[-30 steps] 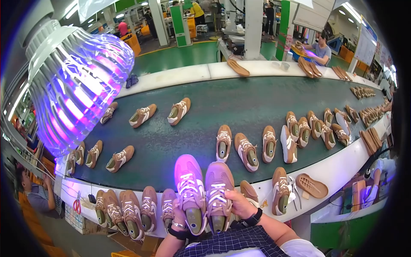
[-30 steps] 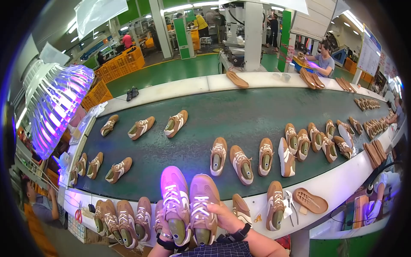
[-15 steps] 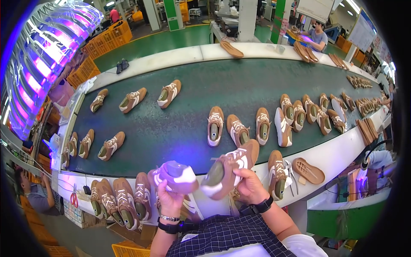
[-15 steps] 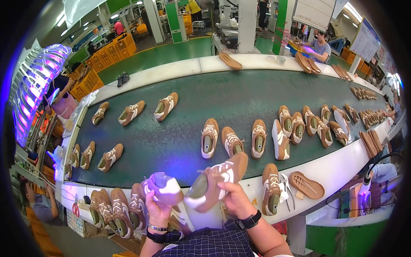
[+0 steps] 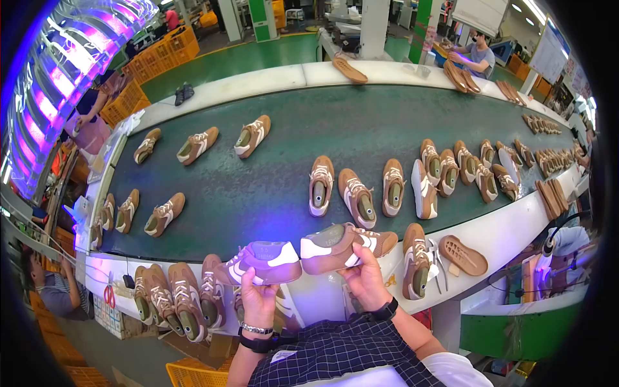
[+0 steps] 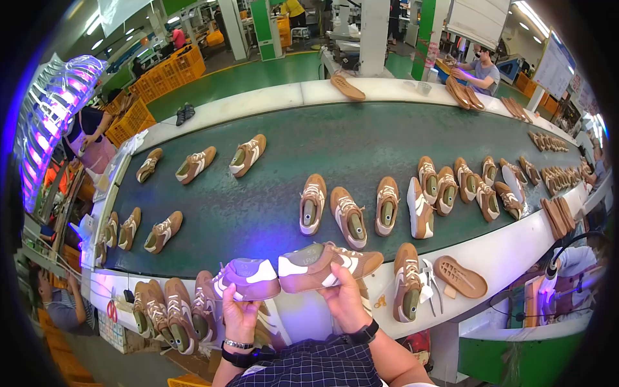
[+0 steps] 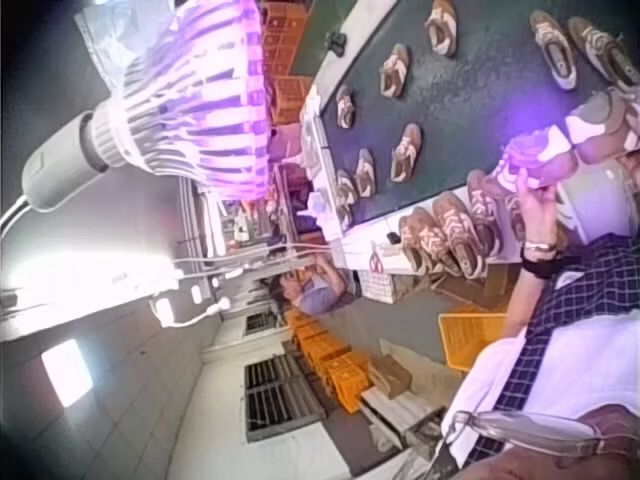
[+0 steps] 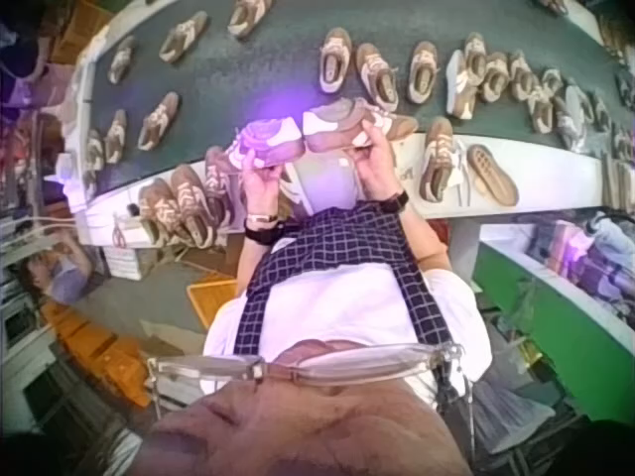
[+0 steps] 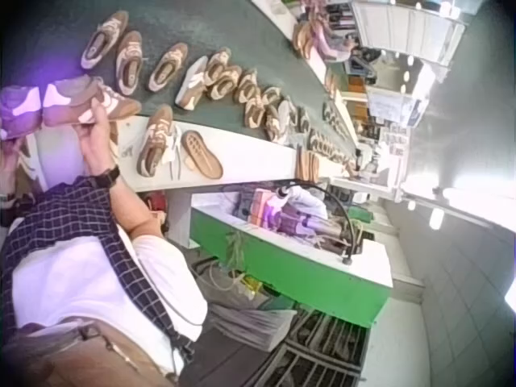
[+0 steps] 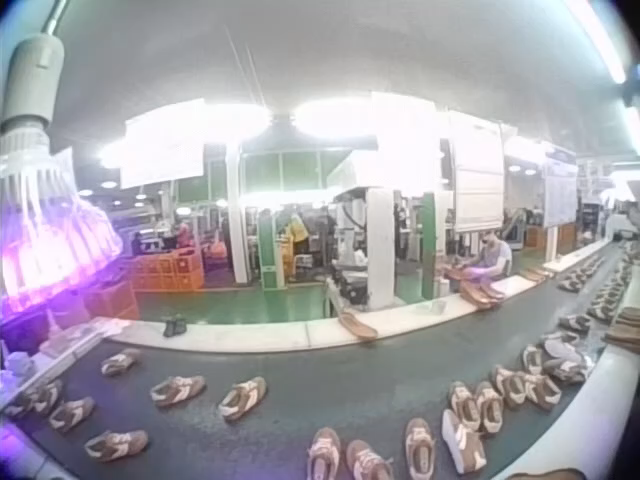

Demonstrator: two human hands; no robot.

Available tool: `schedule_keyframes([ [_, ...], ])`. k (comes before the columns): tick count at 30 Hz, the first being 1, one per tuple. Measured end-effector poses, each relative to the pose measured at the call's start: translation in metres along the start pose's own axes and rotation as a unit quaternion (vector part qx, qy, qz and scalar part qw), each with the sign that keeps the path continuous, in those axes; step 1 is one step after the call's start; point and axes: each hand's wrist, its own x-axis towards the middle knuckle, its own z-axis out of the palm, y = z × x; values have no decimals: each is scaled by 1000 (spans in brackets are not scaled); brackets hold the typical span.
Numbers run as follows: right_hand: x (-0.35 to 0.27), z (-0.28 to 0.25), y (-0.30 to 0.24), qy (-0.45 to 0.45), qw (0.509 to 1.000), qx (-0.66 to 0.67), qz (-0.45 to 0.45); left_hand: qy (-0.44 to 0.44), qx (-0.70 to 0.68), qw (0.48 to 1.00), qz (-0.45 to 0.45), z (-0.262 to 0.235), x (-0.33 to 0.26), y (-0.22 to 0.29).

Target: Checking and organizing shoes on a conveyor belt in a manufacturing facility.

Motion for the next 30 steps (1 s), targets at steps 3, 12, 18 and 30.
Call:
schedule_keyframes([
  [3, 0, -2, -1, -13, 1000, 9, -2, -1, -2, 1000, -8, 2, 0, -2],
  [12, -7, 2, -7, 20, 1000, 11, -1, 1, 16, 1000, -9, 4, 0, -6],
  [18, -10, 7, -12, -2, 999, 21, 29, 2, 22, 1000, -7, 4, 1, -10],
  [30, -5, -15, -8, -14, 1000, 5, -11, 5, 79, 997, 10, 7, -3, -13],
])
